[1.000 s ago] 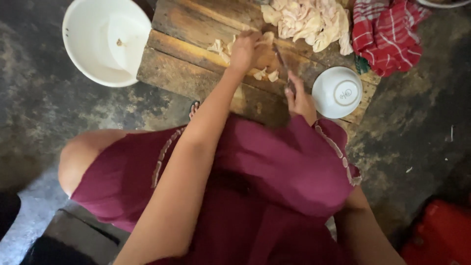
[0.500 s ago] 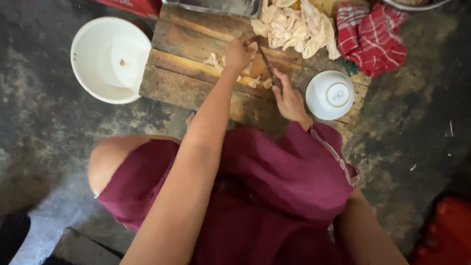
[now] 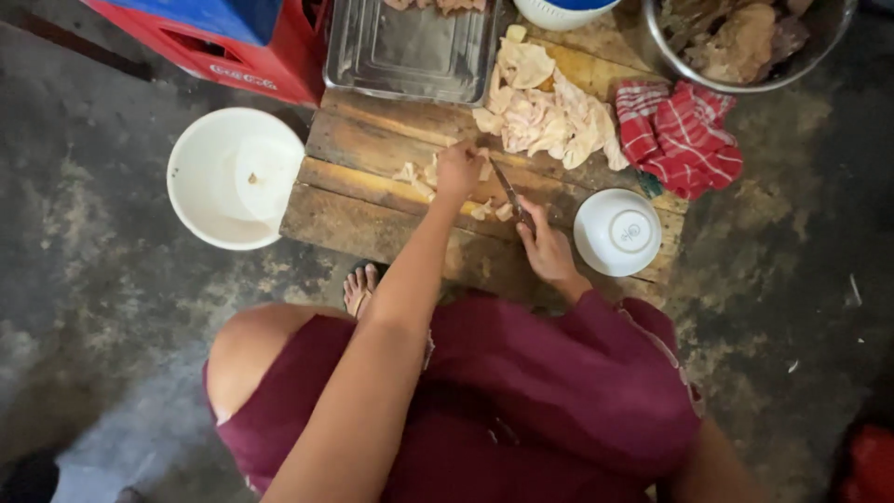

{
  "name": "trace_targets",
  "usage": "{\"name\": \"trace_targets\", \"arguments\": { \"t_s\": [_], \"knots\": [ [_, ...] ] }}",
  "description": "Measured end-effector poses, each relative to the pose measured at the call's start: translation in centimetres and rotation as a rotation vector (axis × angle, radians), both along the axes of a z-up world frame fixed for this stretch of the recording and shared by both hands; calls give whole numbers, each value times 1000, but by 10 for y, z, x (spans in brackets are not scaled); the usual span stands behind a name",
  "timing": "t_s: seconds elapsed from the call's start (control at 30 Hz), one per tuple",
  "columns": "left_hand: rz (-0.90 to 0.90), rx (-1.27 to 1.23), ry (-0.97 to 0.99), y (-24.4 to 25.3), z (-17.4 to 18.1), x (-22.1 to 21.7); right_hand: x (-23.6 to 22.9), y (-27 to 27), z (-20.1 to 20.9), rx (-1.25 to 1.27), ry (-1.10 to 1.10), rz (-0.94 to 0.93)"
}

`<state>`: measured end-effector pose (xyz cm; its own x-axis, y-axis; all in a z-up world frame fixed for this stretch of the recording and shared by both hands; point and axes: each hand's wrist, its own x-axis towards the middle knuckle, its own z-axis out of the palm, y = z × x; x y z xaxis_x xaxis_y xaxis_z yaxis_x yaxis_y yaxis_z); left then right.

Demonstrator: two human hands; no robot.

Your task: The person moves pieces of meat from a blue bowl onto a wooden board and cuts them into smaller pieces with a knife. The finished pieces are then placed into a metal tray and a white bowl.

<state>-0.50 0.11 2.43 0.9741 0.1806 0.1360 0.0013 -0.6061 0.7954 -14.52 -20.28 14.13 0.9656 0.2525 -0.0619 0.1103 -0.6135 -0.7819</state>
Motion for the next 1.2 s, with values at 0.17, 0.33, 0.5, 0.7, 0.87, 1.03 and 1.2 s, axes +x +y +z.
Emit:
{"name": "trace_targets", "arguments": {
  "t_s": [0.17, 0.33, 0.5, 0.7, 0.87, 1.03, 1.2],
  "knots": [
    [-37, -20, 23, -5, -46, 22, 9, 6, 25, -124, 250, -30],
    [-29, 13, 184, 3, 15, 18, 22, -7, 21, 19, 145, -21],
    [-63, -5, 105, 15, -19, 17, 34, -7, 2, 112, 38, -42],
    [63, 49, 135, 20, -31, 0, -9, -12, 41, 227, -155, 94],
    [-39, -80, -11, 42, -36, -25, -44, -10, 87, -3, 558, -242],
    [-14, -114, 41, 38, -19, -34, -36, -15, 20, -15, 101, -12],
    [14, 10, 101, 31, 0, -29, -4, 14, 21, -106, 14, 153]
  ]
}}
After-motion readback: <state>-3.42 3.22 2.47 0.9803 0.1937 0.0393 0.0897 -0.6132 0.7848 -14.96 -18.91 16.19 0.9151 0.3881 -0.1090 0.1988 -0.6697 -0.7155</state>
